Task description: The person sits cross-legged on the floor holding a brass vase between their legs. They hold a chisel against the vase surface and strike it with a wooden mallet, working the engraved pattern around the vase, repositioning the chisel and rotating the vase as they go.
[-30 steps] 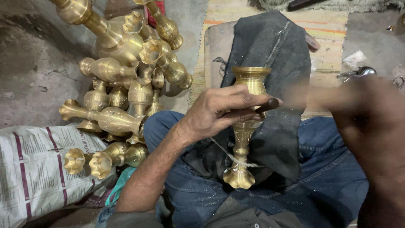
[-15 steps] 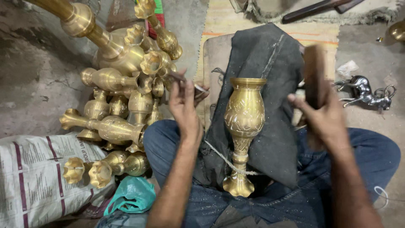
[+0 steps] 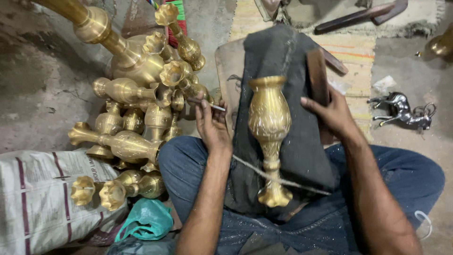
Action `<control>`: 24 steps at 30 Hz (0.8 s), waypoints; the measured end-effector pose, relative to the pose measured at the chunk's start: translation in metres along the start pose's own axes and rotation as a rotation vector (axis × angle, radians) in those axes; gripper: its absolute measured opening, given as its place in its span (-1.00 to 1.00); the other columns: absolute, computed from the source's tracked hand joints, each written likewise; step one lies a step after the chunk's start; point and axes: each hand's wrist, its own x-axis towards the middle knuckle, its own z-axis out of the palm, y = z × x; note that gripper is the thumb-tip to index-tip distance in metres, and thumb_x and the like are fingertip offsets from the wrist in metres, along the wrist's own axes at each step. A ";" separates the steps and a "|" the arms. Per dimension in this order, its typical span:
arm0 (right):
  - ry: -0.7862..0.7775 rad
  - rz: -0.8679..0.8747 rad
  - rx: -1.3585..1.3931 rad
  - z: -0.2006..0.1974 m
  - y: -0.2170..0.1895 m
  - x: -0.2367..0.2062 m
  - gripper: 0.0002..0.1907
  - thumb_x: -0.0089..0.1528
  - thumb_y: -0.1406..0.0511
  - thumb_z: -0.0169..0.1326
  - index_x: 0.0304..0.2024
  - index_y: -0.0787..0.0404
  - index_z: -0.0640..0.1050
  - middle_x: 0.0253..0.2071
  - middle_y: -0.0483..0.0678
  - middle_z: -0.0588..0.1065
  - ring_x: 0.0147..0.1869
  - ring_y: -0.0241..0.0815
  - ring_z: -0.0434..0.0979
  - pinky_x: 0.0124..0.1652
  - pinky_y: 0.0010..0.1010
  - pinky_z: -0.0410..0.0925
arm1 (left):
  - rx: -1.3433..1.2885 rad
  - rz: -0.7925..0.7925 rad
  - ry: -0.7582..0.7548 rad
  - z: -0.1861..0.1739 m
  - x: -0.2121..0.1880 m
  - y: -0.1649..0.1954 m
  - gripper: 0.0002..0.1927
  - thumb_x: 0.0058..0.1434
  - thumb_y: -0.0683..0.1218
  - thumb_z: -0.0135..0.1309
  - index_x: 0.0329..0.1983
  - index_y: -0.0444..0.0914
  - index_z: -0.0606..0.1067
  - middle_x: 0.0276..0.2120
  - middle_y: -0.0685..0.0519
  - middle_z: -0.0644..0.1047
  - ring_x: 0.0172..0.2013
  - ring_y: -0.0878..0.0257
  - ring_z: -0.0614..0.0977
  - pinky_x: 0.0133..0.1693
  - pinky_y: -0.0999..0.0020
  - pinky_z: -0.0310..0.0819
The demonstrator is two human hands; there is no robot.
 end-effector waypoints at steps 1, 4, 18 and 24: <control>0.007 -0.004 0.000 0.000 -0.004 0.001 -0.34 0.20 0.22 0.32 0.28 0.35 0.44 0.10 -0.03 0.56 0.10 -0.30 0.53 0.09 -0.41 0.42 | 0.010 -0.001 0.011 0.004 -0.001 0.001 -0.62 0.44 -0.06 0.07 0.30 -0.19 0.44 0.04 0.09 0.55 -0.16 0.25 0.65 -0.06 0.31 0.59; 0.005 -0.021 0.018 -0.001 -0.008 0.001 -0.35 0.21 0.20 0.32 0.28 0.36 0.45 0.08 -0.03 0.57 0.10 -0.30 0.53 0.08 -0.41 0.41 | 0.044 0.038 0.022 0.011 -0.006 0.002 -0.60 0.43 -0.09 0.08 0.31 -0.23 0.45 0.03 0.09 0.56 -0.16 0.29 0.64 -0.05 0.32 0.62; 0.007 -0.100 -0.043 -0.025 0.002 -0.012 -0.35 0.24 0.19 0.29 0.28 0.39 0.43 0.12 0.06 0.57 0.15 -0.25 0.54 0.14 -0.37 0.40 | 0.837 0.402 -0.462 0.031 -0.093 0.029 -0.62 0.38 -0.24 0.22 0.25 -0.27 0.51 -0.15 0.06 0.69 -0.20 0.37 0.70 -0.20 0.49 0.60; 0.117 -0.092 -0.146 -0.022 0.014 -0.018 -0.40 0.27 0.19 0.31 0.25 0.37 0.45 0.13 0.14 0.57 0.19 -0.13 0.55 0.15 -0.29 0.39 | 0.949 0.513 -0.725 0.039 -0.098 0.025 -0.62 0.30 -0.26 0.32 0.17 -0.26 0.57 -0.11 0.05 0.65 -0.14 0.32 0.70 -0.07 0.41 0.69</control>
